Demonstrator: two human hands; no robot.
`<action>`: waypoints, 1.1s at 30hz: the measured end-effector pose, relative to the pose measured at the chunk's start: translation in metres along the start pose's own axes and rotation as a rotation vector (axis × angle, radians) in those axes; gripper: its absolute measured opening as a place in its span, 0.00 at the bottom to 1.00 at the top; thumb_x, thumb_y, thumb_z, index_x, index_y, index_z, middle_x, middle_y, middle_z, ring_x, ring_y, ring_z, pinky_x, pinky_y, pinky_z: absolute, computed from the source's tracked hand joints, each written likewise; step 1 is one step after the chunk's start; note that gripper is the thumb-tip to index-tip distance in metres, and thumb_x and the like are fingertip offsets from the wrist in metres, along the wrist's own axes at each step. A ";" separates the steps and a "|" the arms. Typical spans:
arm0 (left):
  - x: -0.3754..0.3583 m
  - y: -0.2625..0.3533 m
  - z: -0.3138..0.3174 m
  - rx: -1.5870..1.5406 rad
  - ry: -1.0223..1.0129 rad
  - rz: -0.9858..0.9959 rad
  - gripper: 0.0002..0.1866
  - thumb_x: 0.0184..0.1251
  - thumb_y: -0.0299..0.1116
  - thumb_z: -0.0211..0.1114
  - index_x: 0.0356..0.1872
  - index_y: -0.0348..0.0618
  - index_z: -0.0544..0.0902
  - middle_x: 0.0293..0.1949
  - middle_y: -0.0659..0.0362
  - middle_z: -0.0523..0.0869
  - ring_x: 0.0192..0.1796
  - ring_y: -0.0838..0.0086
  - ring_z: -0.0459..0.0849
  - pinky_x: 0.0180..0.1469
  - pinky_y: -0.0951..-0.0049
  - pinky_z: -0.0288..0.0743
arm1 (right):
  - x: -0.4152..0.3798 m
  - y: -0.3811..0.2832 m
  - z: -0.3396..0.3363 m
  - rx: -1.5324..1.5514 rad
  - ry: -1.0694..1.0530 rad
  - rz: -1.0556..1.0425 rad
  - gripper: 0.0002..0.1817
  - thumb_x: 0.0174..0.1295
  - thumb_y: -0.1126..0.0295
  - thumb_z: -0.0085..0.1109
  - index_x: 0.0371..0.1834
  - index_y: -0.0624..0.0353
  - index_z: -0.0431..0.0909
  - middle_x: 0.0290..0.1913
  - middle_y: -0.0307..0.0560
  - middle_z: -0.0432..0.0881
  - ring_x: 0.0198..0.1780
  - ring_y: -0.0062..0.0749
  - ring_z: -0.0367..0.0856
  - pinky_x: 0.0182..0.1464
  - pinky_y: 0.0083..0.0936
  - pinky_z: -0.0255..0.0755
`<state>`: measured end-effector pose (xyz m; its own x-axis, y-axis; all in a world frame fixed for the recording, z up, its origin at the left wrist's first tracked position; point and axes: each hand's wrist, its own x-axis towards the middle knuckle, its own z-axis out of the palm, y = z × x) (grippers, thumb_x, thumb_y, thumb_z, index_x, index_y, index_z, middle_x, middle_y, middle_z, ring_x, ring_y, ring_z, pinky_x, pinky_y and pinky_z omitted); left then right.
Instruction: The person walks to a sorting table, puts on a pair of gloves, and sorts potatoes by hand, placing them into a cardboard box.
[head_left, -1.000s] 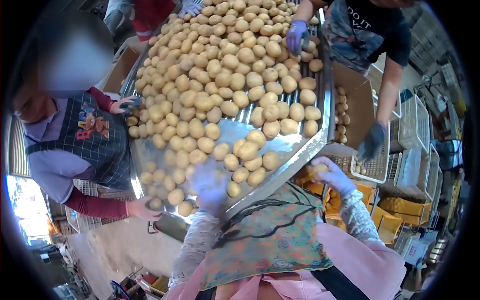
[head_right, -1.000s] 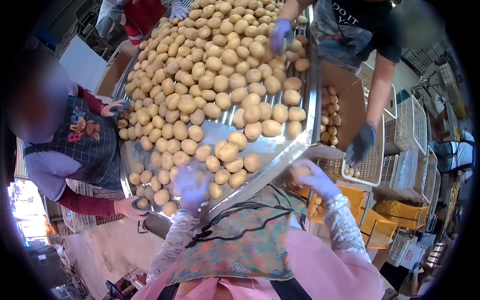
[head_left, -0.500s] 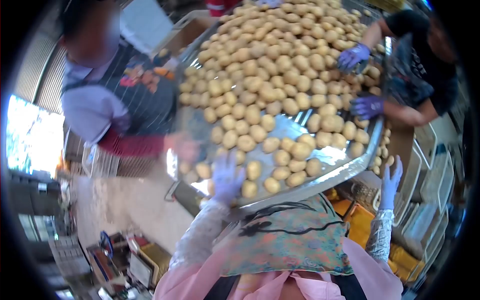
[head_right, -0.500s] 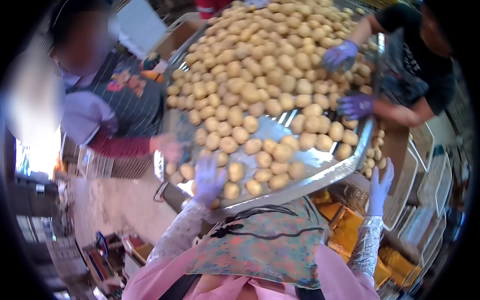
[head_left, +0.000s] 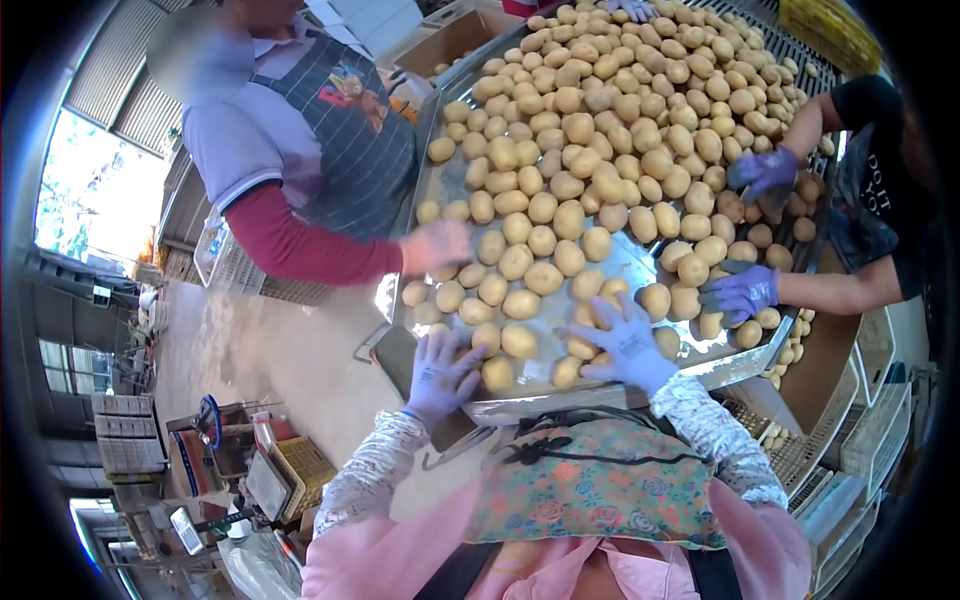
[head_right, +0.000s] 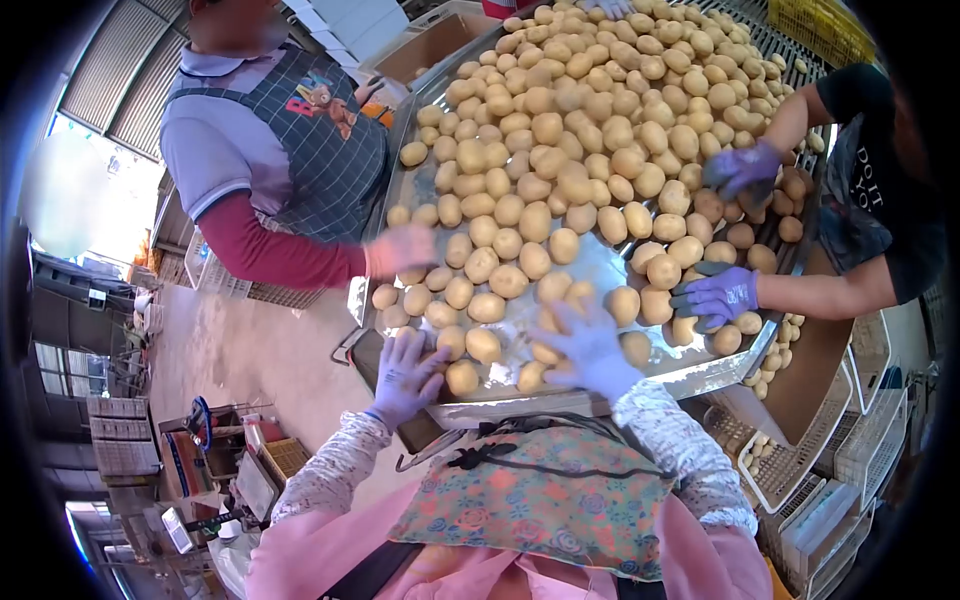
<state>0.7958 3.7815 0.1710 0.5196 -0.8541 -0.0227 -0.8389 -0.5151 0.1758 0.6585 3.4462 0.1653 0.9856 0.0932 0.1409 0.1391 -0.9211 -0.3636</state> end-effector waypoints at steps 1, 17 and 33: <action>0.000 -0.003 0.000 0.018 0.066 -0.089 0.30 0.64 0.47 0.65 0.67 0.49 0.75 0.70 0.48 0.69 0.70 0.48 0.67 0.73 0.39 0.53 | 0.013 -0.012 0.000 -0.026 -0.007 -0.041 0.40 0.43 0.45 0.75 0.66 0.28 0.77 0.72 0.46 0.66 0.67 0.64 0.63 0.67 0.59 0.61; 0.157 -0.132 0.067 -0.616 -0.106 -0.602 0.24 0.76 0.46 0.52 0.70 0.60 0.71 0.45 0.44 0.85 0.44 0.52 0.86 0.50 0.56 0.79 | -0.008 0.042 0.003 0.083 0.237 0.048 0.13 0.56 0.61 0.66 0.43 0.48 0.84 0.53 0.44 0.81 0.55 0.47 0.76 0.55 0.44 0.70; 0.137 0.163 0.009 -0.397 0.128 0.453 0.36 0.63 0.44 0.67 0.70 0.38 0.70 0.65 0.45 0.75 0.68 0.50 0.72 0.71 0.49 0.63 | -0.096 0.052 -0.001 2.425 0.524 0.613 0.24 0.75 0.52 0.50 0.67 0.53 0.71 0.57 0.51 0.80 0.52 0.42 0.83 0.47 0.31 0.83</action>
<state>0.7288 3.5795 0.1877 0.1617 -0.9536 0.2540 -0.8693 -0.0158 0.4940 0.5709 3.3889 0.1342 0.9029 -0.2594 -0.3428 0.1745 0.9499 -0.2592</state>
